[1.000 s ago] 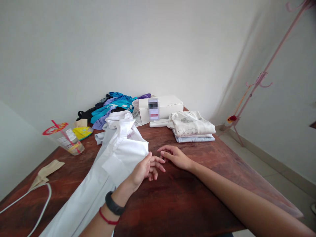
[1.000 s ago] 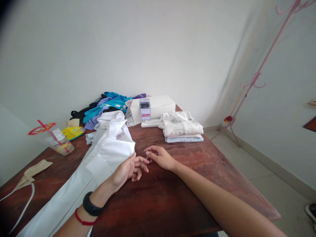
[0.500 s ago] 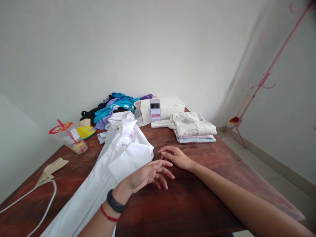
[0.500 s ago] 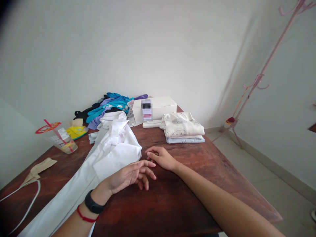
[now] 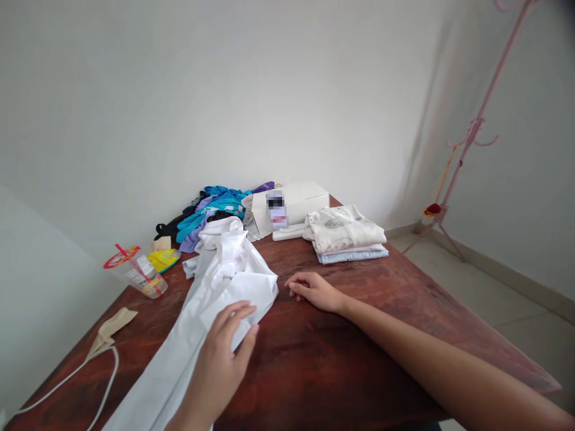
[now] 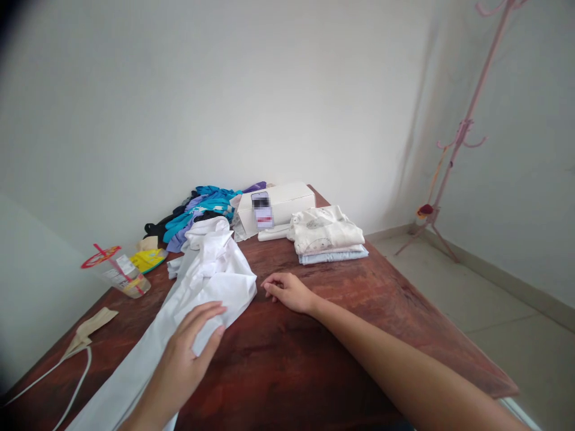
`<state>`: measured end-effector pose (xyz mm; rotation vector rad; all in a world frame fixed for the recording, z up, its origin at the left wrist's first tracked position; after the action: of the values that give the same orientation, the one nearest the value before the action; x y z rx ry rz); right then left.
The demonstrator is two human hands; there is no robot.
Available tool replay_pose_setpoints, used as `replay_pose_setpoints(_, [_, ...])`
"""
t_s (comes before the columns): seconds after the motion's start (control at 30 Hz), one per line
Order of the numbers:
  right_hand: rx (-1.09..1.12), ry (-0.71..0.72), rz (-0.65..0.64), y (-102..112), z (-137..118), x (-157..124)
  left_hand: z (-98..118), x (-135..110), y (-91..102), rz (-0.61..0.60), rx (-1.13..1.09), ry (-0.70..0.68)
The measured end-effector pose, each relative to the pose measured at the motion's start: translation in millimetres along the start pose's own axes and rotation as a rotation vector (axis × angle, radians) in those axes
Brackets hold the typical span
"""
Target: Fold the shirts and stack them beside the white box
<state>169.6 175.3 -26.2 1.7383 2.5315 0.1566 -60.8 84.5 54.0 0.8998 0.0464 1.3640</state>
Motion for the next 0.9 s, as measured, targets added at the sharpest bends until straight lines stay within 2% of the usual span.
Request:
replay_pose_setpoints(0.03, [-0.002,0.004,0.001,-0.1,0.2,0.4,-12.8,-4.2,17.0,0.093,0.090,0.001])
replay_pose_setpoints(0.1, [-0.002,0.011,0.002,-0.1,0.6,1.1,-43.4,-15.9,42.4,0.166,0.293,0.018])
replay_pose_setpoints(0.2, [0.002,0.015,0.003,0.3,1.1,1.9,-90.0,-41.3,56.7,0.078,0.541,0.161])
replay_pose_setpoints(0.27, [-0.003,0.018,0.004,0.5,1.1,2.2,-101.9,-56.7,54.7,0.045,0.595,0.139])
replay_pose_setpoints(0.47, [-0.008,0.018,0.015,0.4,1.2,2.2,-88.1,-74.1,39.5,0.058,0.673,0.030])
replay_pose_setpoints(0.57, [-0.009,0.015,0.015,0.3,1.8,2.3,-87.6,-79.5,31.8,-0.009,0.763,0.004])
replay_pose_setpoints(0.73, [-0.037,0.032,0.010,0.7,2.0,2.5,-95.5,-94.0,23.2,-0.106,0.909,0.035])
replay_pose_setpoints(0.9, [-0.030,0.032,-0.018,-0.5,2.8,3.4,-87.5,-102.1,16.3,-0.146,0.967,0.008])
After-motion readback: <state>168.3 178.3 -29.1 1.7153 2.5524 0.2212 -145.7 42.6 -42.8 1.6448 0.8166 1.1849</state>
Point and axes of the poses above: each hand's wrist, its own x-axis towards the middle knuckle, its own y-axis out of the back of the hand, z = x × y, the point moved 5 cm from there along x, towards the middle knuckle, and after that the axes turned 10 degrees about -y, right-handed, at the moved point
